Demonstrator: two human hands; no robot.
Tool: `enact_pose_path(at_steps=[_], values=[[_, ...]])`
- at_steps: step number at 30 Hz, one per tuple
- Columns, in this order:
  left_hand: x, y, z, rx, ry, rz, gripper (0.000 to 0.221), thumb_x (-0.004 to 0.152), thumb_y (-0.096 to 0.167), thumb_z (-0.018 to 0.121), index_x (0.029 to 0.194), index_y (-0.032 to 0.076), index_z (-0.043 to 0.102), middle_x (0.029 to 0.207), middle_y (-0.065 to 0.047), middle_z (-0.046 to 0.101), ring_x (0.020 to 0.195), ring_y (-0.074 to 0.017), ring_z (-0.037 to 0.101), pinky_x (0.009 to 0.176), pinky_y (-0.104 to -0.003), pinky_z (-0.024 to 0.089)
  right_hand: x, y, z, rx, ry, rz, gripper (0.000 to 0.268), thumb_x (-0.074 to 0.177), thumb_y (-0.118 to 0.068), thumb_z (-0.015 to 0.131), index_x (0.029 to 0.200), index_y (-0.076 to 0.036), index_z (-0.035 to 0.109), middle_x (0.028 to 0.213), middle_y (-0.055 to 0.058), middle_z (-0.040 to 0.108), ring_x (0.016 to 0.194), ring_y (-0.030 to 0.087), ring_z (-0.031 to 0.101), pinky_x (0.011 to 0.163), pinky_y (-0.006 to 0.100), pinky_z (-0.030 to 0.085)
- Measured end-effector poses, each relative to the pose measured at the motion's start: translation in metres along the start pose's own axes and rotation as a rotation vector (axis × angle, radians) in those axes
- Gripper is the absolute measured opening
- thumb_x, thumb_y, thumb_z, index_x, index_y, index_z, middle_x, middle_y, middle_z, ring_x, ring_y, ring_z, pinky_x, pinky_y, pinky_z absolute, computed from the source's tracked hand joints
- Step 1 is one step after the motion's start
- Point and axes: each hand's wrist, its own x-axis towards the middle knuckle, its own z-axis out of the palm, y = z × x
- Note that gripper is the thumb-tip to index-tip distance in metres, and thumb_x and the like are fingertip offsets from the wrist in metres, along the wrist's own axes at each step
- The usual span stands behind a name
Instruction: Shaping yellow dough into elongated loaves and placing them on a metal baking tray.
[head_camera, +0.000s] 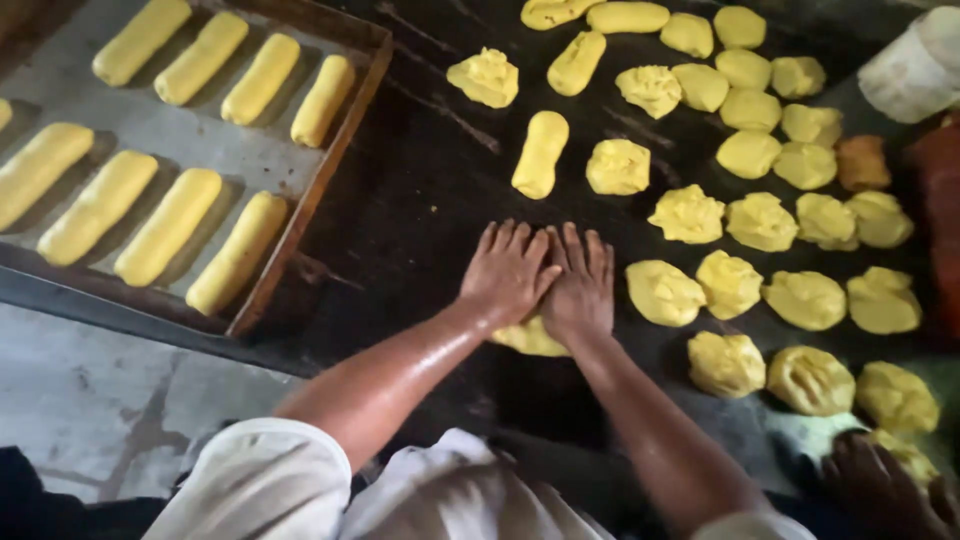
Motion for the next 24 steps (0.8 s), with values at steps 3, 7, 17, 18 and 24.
enact_pose_path(at_steps=[3, 7, 17, 18, 24], values=[[-0.013, -0.013, -0.002, -0.18, 0.032, 0.037, 0.055, 0.105, 0.047, 0.036, 0.136, 0.004, 0.053, 0.142, -0.02, 0.052, 0.137, -0.0407, 0.045, 0.115, -0.055, 0.032, -0.013, 0.014, 0.008, 0.263, 0.004, -0.047, 0.043, 0.1, -0.021, 0.048, 0.14, -0.007, 0.057, 0.152, 0.015, 0.05, 0.145, 0.036, 0.04, 0.122, 0.053, 0.027], [-0.075, -0.009, -0.007, -0.476, 0.298, 0.267, 0.037, 0.105, 0.028, 0.051, 0.133, 0.005, 0.058, 0.138, -0.019, 0.061, 0.135, -0.0383, 0.057, 0.116, -0.05, 0.043, -0.077, 0.011, -0.037, 0.738, 0.039, -0.117, 0.024, 0.095, -0.011, 0.06, 0.116, -0.005, 0.068, 0.125, 0.018, 0.068, 0.124, 0.039, 0.06, 0.11, 0.053, 0.045], [-0.039, 0.021, -0.03, 0.135, -0.256, 0.079, 0.077, 0.106, 0.054, 0.02, 0.16, 0.0, 0.016, 0.167, -0.024, 0.016, 0.155, -0.041, 0.012, 0.122, -0.061, 0.004, -0.042, 0.002, -0.024, 0.116, -0.093, -0.234, 0.065, 0.095, -0.023, 0.047, 0.155, 0.0, 0.035, 0.165, 0.022, 0.029, 0.154, 0.042, 0.018, 0.124, 0.06, 0.005], [-0.011, 0.011, -0.028, 0.136, -0.254, 0.081, 0.077, 0.106, 0.054, 0.02, 0.16, 0.0, 0.016, 0.167, -0.024, 0.016, 0.155, -0.041, 0.012, 0.122, -0.061, 0.004, -0.01, 0.01, -0.02, 0.115, -0.091, -0.232, 0.065, 0.095, -0.023, 0.047, 0.155, 0.0, 0.035, 0.165, 0.022, 0.029, 0.154, 0.042, 0.018, 0.124, 0.06, 0.005], [0.058, -0.033, 0.005, -0.06, -0.142, -0.177, 0.071, 0.102, 0.052, 0.019, 0.16, 0.011, 0.015, 0.173, -0.018, 0.007, 0.152, -0.0384, 0.003, 0.119, -0.063, 0.002, 0.067, 0.03, 0.001, 0.238, -0.282, 0.044, 0.052, 0.104, -0.032, 0.038, 0.151, -0.011, 0.041, 0.164, 0.021, 0.025, 0.151, 0.042, 0.016, 0.118, 0.062, 0.01]])
